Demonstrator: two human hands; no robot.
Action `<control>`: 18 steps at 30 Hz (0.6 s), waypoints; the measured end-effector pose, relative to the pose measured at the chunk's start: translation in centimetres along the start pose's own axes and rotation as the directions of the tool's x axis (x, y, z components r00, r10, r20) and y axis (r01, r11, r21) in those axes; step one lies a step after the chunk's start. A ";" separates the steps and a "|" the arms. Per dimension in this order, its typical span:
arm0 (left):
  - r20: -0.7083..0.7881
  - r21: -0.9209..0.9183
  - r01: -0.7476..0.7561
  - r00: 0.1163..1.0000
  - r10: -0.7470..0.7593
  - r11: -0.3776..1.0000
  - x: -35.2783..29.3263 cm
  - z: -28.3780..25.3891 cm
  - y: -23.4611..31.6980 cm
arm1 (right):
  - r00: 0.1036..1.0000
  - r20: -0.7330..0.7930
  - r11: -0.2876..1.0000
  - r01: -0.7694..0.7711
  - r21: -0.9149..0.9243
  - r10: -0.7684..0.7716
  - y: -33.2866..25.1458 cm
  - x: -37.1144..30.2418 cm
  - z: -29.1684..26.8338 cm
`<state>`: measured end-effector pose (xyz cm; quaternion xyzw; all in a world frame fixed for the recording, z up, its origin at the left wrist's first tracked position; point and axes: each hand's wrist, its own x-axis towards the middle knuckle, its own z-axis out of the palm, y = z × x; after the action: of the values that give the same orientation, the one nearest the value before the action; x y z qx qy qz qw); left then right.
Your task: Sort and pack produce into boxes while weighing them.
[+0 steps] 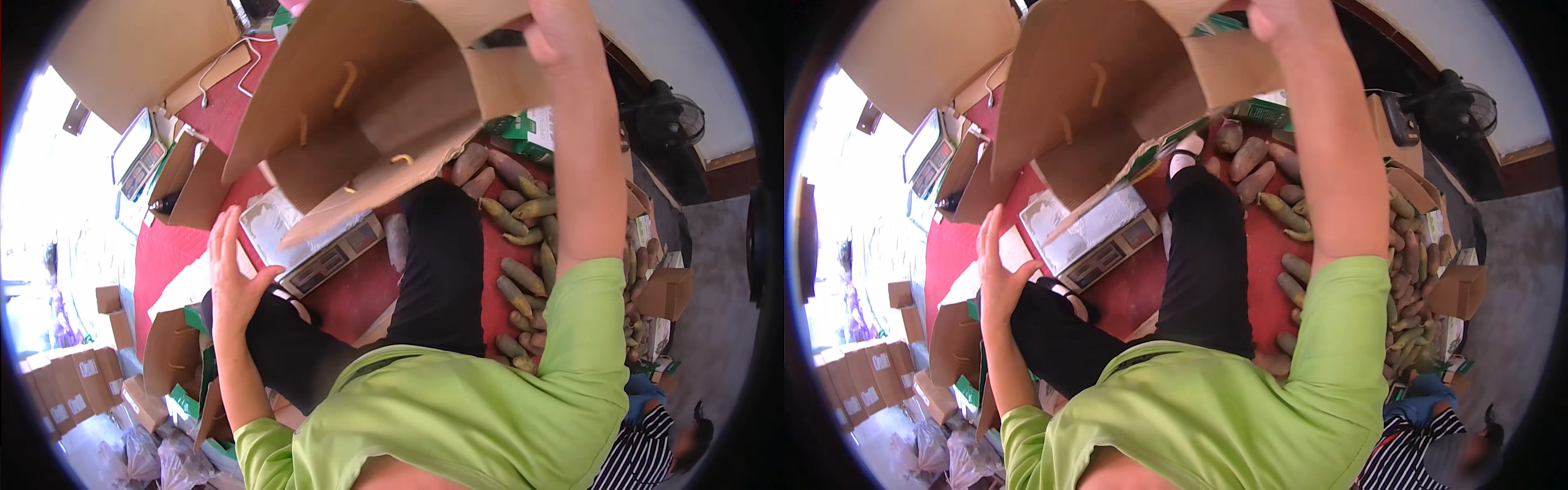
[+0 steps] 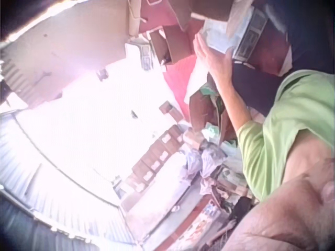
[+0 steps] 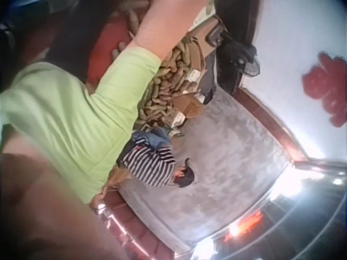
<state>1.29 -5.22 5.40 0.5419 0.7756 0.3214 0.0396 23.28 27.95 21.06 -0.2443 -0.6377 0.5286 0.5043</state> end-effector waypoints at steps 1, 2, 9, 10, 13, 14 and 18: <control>0.032 -0.024 -0.001 0.999 0.002 1.000 -0.5 0.2 -0.4 | 0.998 0.055 0.995 -0.019 0.094 0.014 0.7 0.0 1.9; 0.066 -0.039 0.031 0.997 -0.029 0.999 -1.3 0.5 -0.9 | 0.994 0.111 0.982 -0.045 0.186 0.024 1.4 0.0 3.7; 0.100 0.098 -0.025 0.995 0.015 0.995 -4.7 1.5 -1.1 | 0.975 0.152 0.882 -0.215 0.420 0.165 6.5 -1.7 12.0; 0.054 0.148 -0.057 0.997 0.050 0.987 -5.3 2.3 -1.6 | 0.974 0.153 0.880 -0.218 0.423 0.168 7.2 -2.0 12.8; -0.017 0.187 0.085 0.996 -0.083 0.979 -6.4 3.5 -2.5 | 0.932 0.246 0.795 -0.357 0.490 0.267 8.9 -2.8 15.3; 0.004 0.190 0.165 0.986 -0.169 0.968 -6.4 3.5 -3.2 | 0.921 0.290 0.789 -0.376 0.486 0.261 9.3 -3.0 16.1; -0.059 0.289 0.246 0.969 -0.240 0.925 -6.1 2.3 -4.5 | 0.891 0.333 0.796 -0.434 0.422 0.309 9.7 -3.8 16.5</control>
<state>1.06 -10.36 -0.64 0.4379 0.8762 0.2010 -0.0107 7.67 20.76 11.82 -0.1634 -0.4810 0.7865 0.3510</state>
